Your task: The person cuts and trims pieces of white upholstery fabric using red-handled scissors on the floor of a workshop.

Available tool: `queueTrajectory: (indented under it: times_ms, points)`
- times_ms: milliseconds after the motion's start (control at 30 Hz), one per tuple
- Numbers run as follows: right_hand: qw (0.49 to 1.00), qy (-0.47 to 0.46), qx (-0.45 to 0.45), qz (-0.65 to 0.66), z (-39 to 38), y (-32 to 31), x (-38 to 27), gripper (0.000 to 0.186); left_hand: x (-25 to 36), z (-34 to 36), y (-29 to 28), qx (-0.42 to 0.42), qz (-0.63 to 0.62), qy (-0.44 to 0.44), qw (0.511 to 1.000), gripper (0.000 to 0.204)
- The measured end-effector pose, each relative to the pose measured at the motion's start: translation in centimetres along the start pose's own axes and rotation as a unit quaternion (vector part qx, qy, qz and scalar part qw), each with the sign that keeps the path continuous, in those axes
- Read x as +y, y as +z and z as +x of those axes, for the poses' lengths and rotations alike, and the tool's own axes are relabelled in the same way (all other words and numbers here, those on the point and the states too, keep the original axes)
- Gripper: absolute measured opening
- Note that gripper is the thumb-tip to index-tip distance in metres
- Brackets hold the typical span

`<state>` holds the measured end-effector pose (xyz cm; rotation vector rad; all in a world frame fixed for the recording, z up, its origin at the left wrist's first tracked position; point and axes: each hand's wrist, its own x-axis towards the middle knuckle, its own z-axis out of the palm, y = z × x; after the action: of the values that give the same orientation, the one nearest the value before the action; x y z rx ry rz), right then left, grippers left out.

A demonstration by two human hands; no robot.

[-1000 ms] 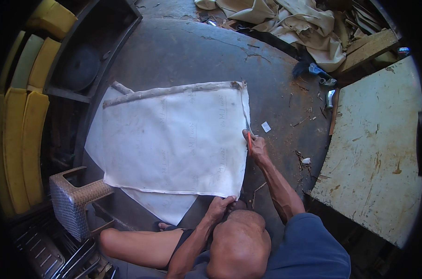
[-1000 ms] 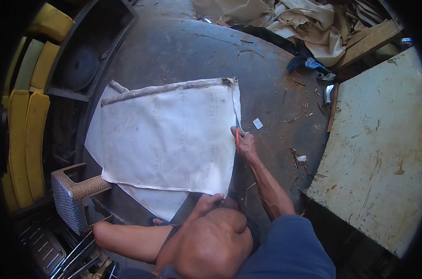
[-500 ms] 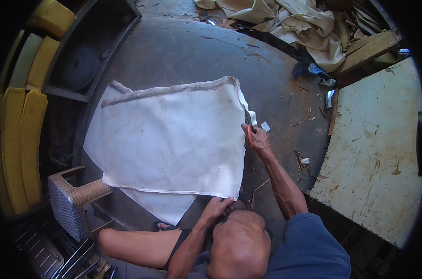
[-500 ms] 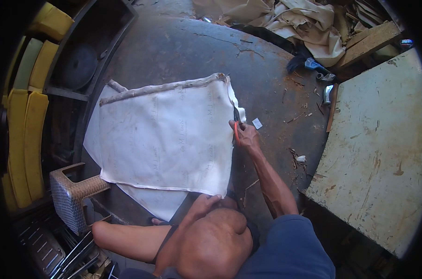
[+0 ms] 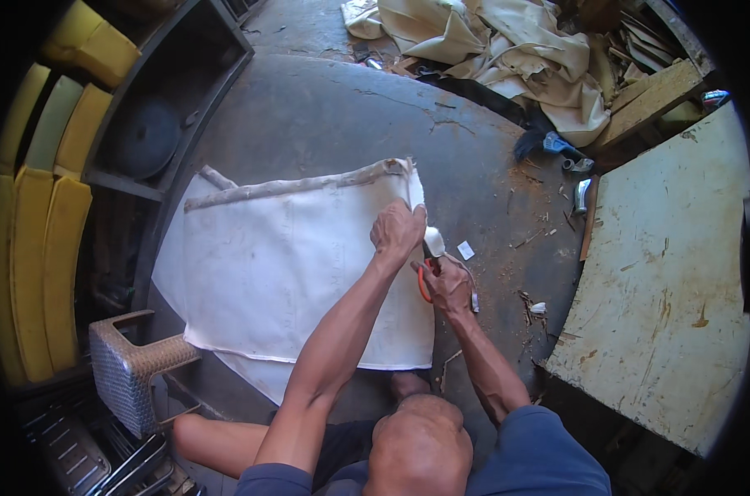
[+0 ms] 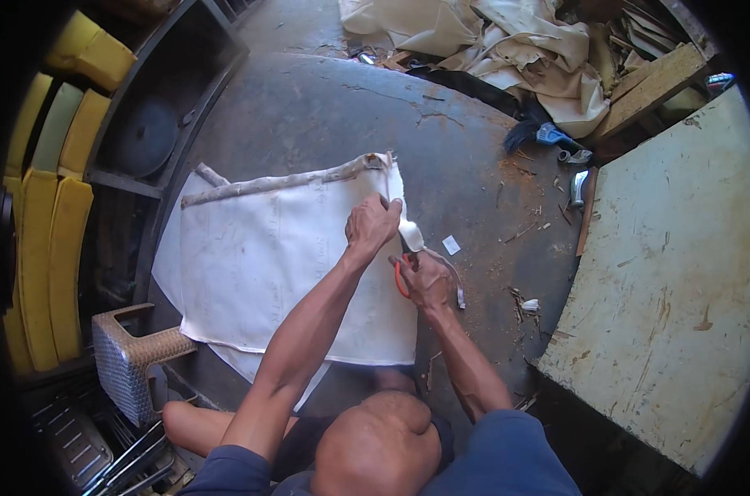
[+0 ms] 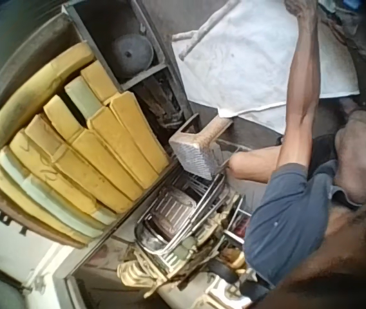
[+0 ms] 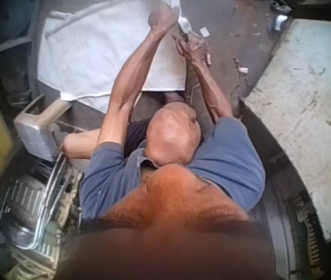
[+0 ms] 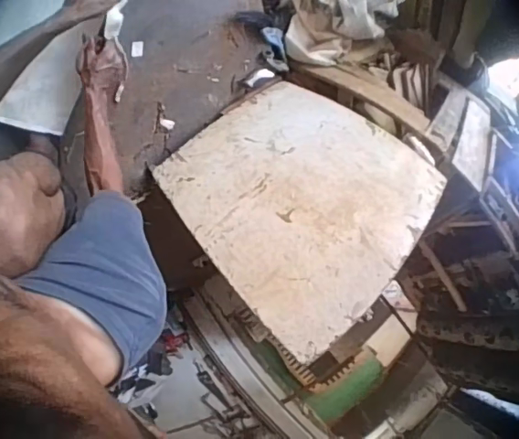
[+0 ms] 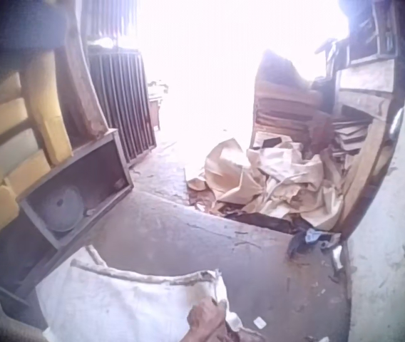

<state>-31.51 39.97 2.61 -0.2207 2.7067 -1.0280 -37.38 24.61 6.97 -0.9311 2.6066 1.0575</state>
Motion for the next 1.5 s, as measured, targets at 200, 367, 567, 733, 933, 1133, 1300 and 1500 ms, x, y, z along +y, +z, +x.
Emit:
queueTrajectory:
  times_ms: [200,367,567,733,933,1133,1300,1500]
  points:
    - [1.000,0.008,0.001,0.005,-0.3,0.2,0.8,0.049,-0.1,2.2,0.7,-0.046,-0.106,0.061,0.991,0.028]
    - [0.999,-0.016,-0.002,0.052,-0.3,-1.0,0.3,0.049,-0.9,5.4,-2.2,-0.016,0.049,0.406,0.913,0.040]
    - [0.997,-0.059,-0.007,0.050,0.4,-1.9,0.3,0.047,4.2,7.1,-6.4,-0.185,0.400,0.536,0.720,0.047]
    - [0.993,-0.075,0.018,0.093,0.7,-1.8,-0.1,0.044,8.7,7.0,-8.6,-0.288,0.460,0.478,0.691,0.018]
    - [0.992,-0.086,0.009,0.089,2.3,-1.8,-0.6,0.046,9.3,5.9,-8.7,-0.289,0.431,0.438,0.734,0.015]
    - [0.980,-0.113,-0.003,0.162,1.9,-2.1,0.4,0.040,9.9,6.2,-10.9,-0.248,0.444,0.461,0.727,0.018]
    - [0.983,-0.109,-0.030,0.147,2.5,-3.1,-1.3,0.037,9.8,5.9,-10.8,-0.249,0.474,0.442,0.720,0.017]
    - [0.981,-0.085,-0.045,0.170,3.2,-4.0,-2.1,0.037,10.4,5.6,-11.3,-0.250,0.418,0.457,0.745,0.020]
